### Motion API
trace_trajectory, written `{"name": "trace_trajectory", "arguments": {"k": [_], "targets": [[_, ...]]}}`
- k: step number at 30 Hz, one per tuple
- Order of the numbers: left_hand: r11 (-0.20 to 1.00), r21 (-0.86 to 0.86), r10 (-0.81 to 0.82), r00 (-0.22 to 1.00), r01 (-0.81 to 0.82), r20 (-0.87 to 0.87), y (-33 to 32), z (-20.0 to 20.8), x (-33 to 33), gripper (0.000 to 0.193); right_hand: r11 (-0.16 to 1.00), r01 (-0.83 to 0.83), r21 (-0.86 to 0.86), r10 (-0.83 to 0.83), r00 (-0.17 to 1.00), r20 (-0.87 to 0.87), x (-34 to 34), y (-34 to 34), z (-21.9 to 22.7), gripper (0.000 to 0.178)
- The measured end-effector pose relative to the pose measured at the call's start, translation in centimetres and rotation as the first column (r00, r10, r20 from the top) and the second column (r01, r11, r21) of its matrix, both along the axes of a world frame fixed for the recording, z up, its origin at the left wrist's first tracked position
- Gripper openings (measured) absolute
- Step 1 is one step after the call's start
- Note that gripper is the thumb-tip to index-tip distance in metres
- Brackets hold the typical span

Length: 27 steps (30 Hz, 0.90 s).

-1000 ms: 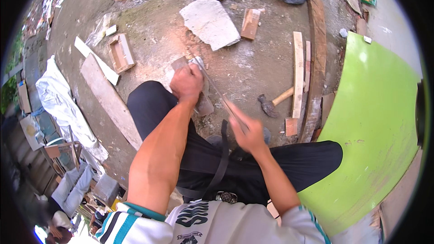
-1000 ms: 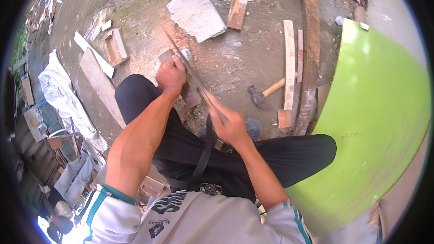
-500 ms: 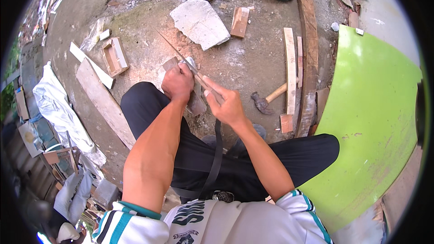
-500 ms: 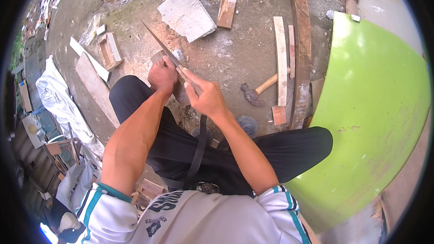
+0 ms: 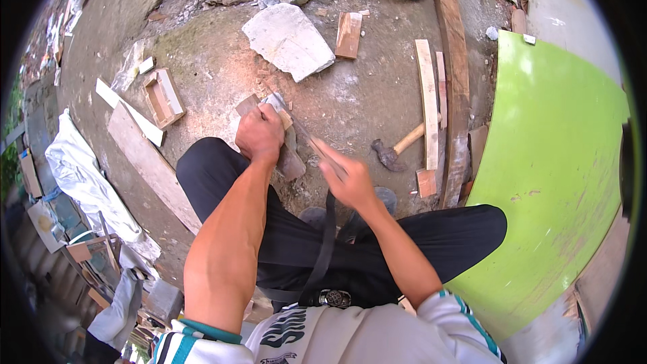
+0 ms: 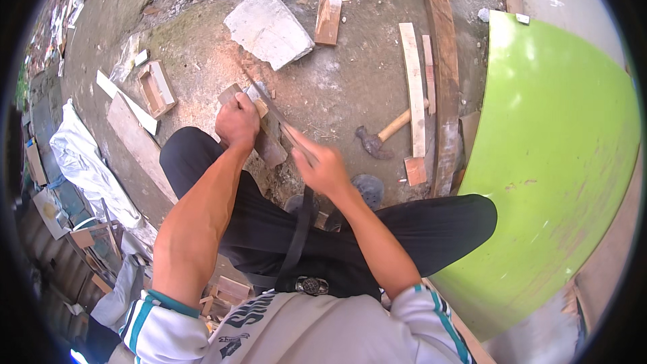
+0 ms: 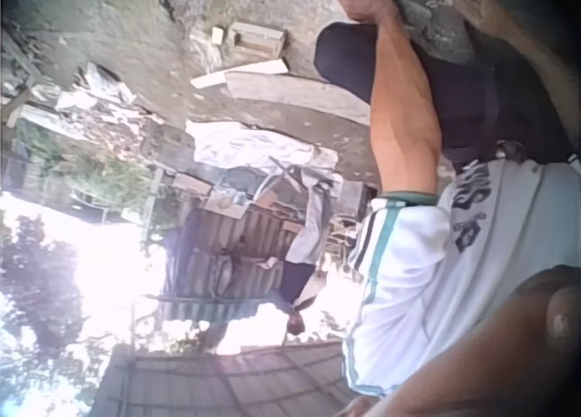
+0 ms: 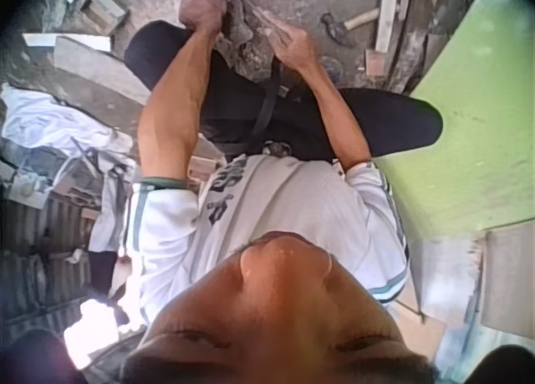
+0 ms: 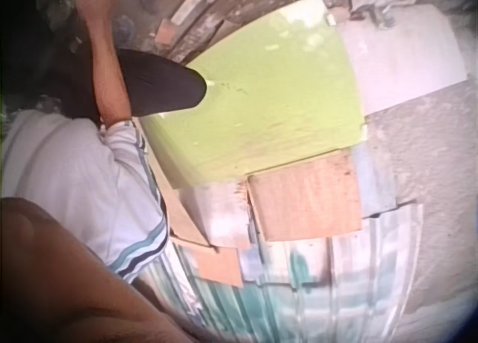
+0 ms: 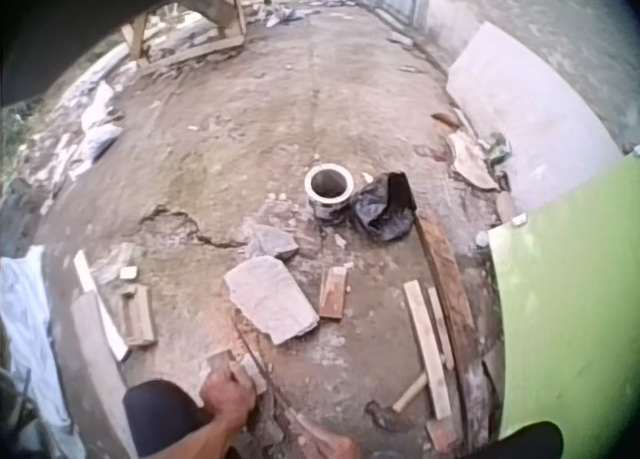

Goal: The person sits on the ground and uses a hand saw to sand a small piece of wood. They repeatedly rub the saw blade against the wood surface, occasionally pausing to inspect the piece before continuing.

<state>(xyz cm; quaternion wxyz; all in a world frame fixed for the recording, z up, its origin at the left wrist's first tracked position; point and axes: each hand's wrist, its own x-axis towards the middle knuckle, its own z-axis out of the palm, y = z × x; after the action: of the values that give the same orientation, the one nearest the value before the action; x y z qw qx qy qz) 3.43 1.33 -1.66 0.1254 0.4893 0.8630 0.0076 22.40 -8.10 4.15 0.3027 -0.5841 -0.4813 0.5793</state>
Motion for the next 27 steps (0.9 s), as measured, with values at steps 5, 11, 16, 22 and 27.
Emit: {"name": "trace_trajectory", "arguments": {"k": [5,11,16,22,27], "targets": [[1.0,-0.008,0.0,0.999,0.0,0.043,-0.4,0.3,-1.1,0.046,0.996,0.082,-0.033,-0.077,0.987,0.14,5.2,-8.5,5.5,0.037],[1.0,-0.01,-0.026,0.993,0.027,0.119,-0.2,1.1,-0.9,0.043,0.973,0.067,0.22,-0.1,0.985,0.142,5.1,-4.3,4.8,0.036],[0.988,0.076,-0.145,0.977,0.135,0.154,-0.4,2.4,-0.7,0.04,0.946,0.199,0.256,-0.222,0.973,0.062,4.5,-2.8,2.2,0.038],[0.982,0.065,-0.183,0.973,0.175,0.142,-0.2,1.3,-1.8,0.045,0.894,0.304,0.33,-0.314,0.949,-0.023,3.4,-2.6,1.9,0.038],[0.999,-0.003,0.048,0.982,-0.048,0.183,0.7,0.7,-1.9,0.065,0.897,0.352,0.266,-0.351,0.935,-0.055,3.7,-3.6,2.8,0.04]]}}
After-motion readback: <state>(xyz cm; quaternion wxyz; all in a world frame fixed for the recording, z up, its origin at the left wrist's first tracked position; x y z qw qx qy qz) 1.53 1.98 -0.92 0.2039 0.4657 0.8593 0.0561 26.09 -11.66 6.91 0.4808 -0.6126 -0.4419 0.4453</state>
